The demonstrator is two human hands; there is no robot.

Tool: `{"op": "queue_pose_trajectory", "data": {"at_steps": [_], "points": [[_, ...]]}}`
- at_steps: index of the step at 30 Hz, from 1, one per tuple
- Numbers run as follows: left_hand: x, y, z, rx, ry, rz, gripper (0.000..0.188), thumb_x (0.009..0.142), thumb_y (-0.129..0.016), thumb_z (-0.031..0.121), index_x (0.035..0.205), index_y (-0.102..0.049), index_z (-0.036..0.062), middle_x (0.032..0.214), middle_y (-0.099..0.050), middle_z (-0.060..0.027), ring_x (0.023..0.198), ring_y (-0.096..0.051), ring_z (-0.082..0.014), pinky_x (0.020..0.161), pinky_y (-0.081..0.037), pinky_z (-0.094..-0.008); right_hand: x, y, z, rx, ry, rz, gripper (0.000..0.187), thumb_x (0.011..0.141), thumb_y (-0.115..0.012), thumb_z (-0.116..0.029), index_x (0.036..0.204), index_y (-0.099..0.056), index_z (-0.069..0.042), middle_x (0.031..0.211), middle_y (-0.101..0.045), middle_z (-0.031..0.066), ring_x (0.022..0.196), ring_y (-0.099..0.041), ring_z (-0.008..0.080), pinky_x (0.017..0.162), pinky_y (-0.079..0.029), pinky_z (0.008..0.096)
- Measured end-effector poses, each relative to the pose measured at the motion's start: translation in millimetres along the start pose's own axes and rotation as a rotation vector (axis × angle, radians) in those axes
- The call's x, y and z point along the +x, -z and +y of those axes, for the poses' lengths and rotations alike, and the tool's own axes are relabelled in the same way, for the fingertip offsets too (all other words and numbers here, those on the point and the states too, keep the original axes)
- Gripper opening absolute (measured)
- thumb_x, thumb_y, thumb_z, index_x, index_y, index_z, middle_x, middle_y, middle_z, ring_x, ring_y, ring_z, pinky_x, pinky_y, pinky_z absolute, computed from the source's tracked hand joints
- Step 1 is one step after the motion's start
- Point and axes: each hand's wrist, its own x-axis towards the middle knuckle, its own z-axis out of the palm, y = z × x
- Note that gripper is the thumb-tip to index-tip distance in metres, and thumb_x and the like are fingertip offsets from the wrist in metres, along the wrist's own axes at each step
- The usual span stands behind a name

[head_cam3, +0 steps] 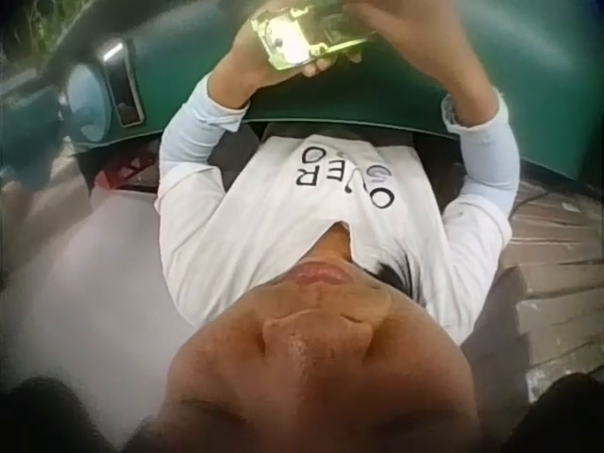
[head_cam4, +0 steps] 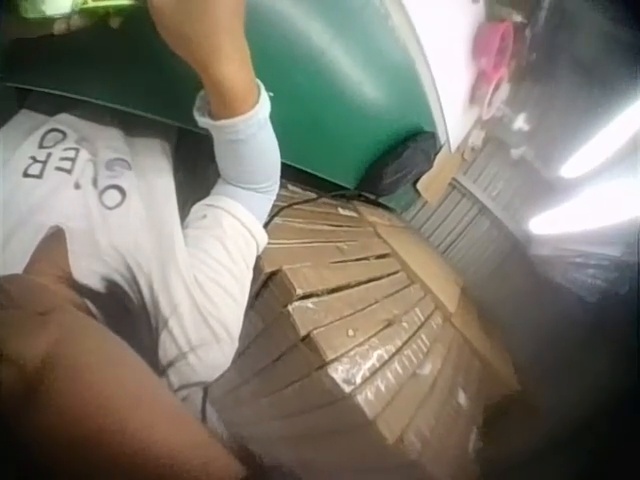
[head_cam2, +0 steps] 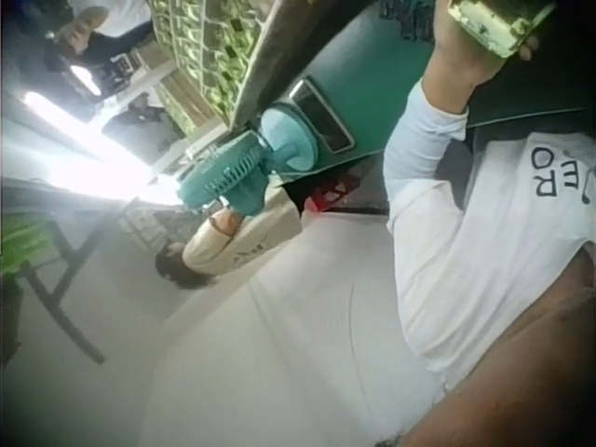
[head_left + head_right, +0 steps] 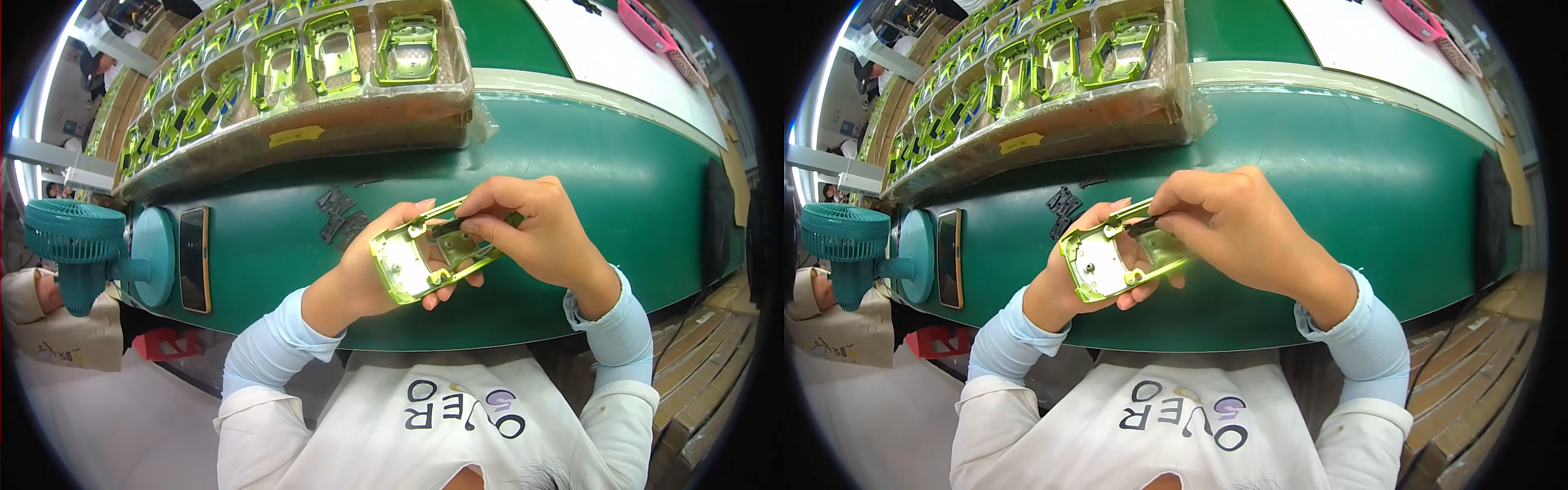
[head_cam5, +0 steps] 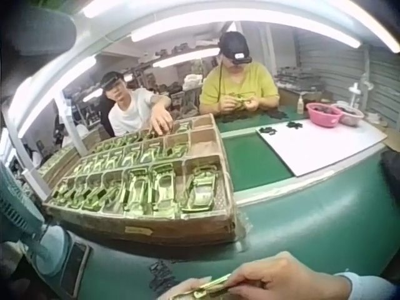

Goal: The person assembles toy cars by taking car bodies from a tray, picking up small plastic components from the table, and fitting the components into each car body by hand.

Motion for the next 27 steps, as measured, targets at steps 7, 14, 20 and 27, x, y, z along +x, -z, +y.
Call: {"op": "queue_pose_trajectory", "data": {"at_steps": [7, 14, 20, 27], "points": [[-5, -10, -6, 0.534, -0.391, 0.321, 0.05, 0.083, -0.047, 0.037, 0.118, -0.044, 0.0022, 0.088, -0.055, -0.0073, 0.069, -0.054, -0.0127, 0.056, -0.044, -0.0214, -2, 4, -7, 0.487, -0.277, 0.009, 0.012, 0.074, -0.059, 0.0, 0.085, -0.059, 0.001, 0.069, -0.059, 0.0031, 0.055, -0.052, 0.0044, 0.047, -0.041, 0.0158], [-1, -28, -8, 0.878, -0.491, 0.431, 0.069, 0.073, -0.052, 0.045, 0.12, -0.039, -0.0038, 0.088, -0.054, -0.0084, 0.064, -0.051, -0.0089, 0.052, -0.042, -0.0187, -1, -7, -7, 0.342, -0.418, -0.002, 0.011, 0.075, -0.055, -0.003, 0.081, -0.06, 0.005, 0.059, -0.056, 0.0031, 0.05, -0.048, 0.0053, 0.044, -0.038, 0.0206], [-7, -22, -5, 0.862, -0.445, 0.301, 0.054, 0.081, -0.055, 0.028, 0.122, -0.039, -0.0027, 0.095, -0.055, -0.0102, 0.081, -0.052, -0.011, 0.066, -0.043, -0.0218, -1, -11, -2, 0.313, -0.462, -0.046, 0.011, 0.075, -0.057, -0.005, 0.08, -0.059, 0.004, 0.057, -0.055, 0.0061, 0.047, -0.048, 0.0084, 0.043, -0.039, 0.0242], [-6, -20, -4, 0.853, -0.413, 0.325, 0.051, 0.08, -0.055, 0.026, 0.119, -0.042, -0.0038, 0.095, -0.056, -0.01, 0.082, -0.052, -0.0107, 0.07, -0.042, -0.0221, 0, -15, 3, 0.074, -0.335, -0.056, 0.015, 0.073, -0.061, -0.009, 0.074, -0.058, 0.005, 0.061, -0.057, 0.0164, 0.051, -0.055, 0.0268, 0.051, -0.042, 0.0336]]}}
